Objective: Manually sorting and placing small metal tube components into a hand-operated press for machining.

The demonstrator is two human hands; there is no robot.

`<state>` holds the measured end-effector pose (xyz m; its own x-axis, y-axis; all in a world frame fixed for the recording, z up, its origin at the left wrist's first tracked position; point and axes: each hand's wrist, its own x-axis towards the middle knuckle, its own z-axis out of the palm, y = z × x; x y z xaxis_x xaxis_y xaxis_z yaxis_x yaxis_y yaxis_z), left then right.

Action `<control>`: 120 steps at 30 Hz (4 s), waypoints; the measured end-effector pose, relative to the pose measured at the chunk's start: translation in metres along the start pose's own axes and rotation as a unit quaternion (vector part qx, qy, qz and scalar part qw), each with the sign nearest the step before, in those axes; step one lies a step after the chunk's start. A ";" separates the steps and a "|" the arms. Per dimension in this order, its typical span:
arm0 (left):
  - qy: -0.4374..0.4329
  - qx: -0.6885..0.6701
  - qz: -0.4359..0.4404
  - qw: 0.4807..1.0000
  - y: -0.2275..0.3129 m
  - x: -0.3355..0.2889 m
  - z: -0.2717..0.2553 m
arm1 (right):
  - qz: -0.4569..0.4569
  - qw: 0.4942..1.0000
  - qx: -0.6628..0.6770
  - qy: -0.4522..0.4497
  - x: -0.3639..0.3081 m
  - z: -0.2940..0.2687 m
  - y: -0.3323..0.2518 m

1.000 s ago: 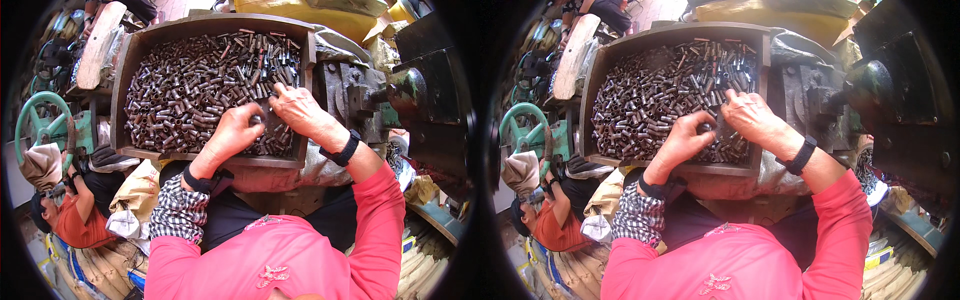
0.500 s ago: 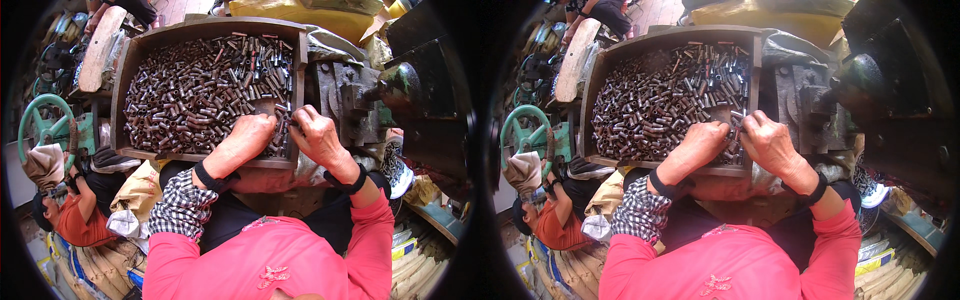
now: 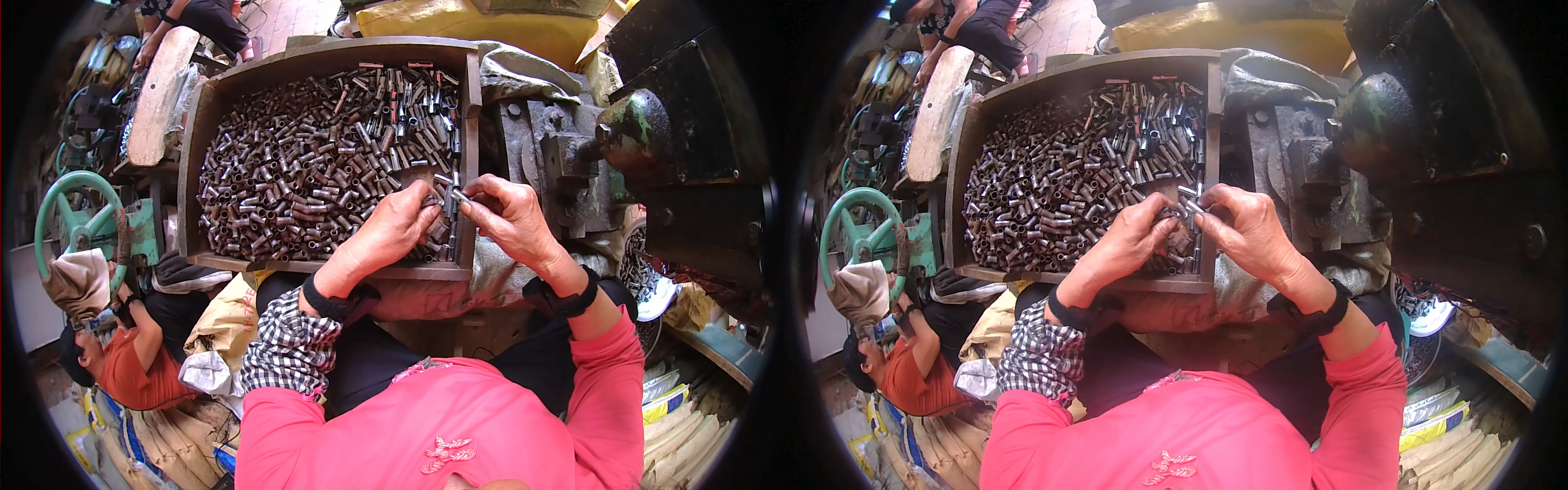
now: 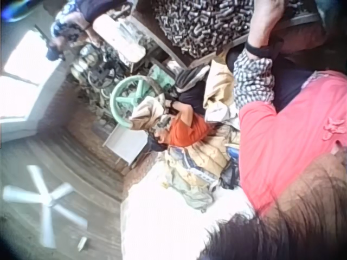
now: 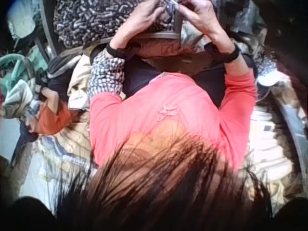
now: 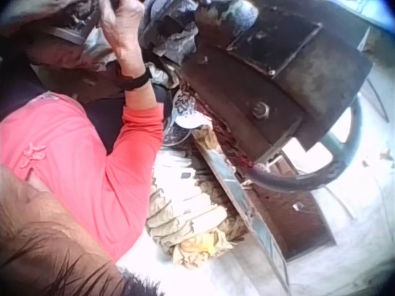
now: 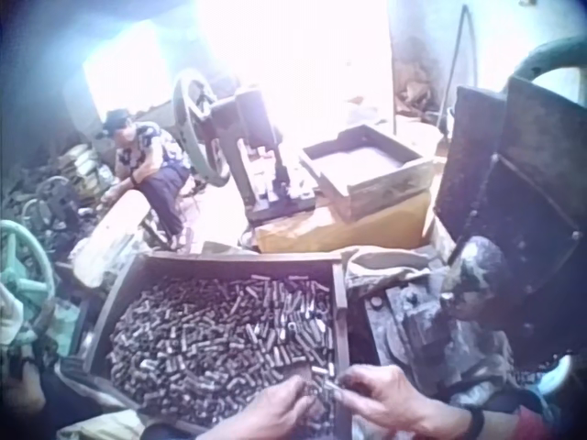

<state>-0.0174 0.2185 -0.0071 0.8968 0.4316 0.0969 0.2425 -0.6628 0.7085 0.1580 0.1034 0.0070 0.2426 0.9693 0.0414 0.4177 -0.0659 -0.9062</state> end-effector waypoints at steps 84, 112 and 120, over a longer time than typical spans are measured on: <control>-0.071 0.215 -0.016 0.974 -0.011 -0.009 -0.013 | 0.126 0.977 0.172 -0.024 0.012 0.024 -0.001; 0.062 -0.609 -0.269 0.743 -0.005 -0.006 -0.010 | 0.167 0.897 0.409 -0.018 0.008 0.021 0.003; 0.070 -0.613 -0.248 0.747 -0.004 -0.006 -0.009 | 0.180 0.885 0.429 0.006 0.009 0.023 0.002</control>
<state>-0.0268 0.2242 -0.0045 0.7415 0.5540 -0.3784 -0.0655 0.6211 0.7810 0.1412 0.1169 -0.0044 0.2368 0.9190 -0.3154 -0.5065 -0.1602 -0.8472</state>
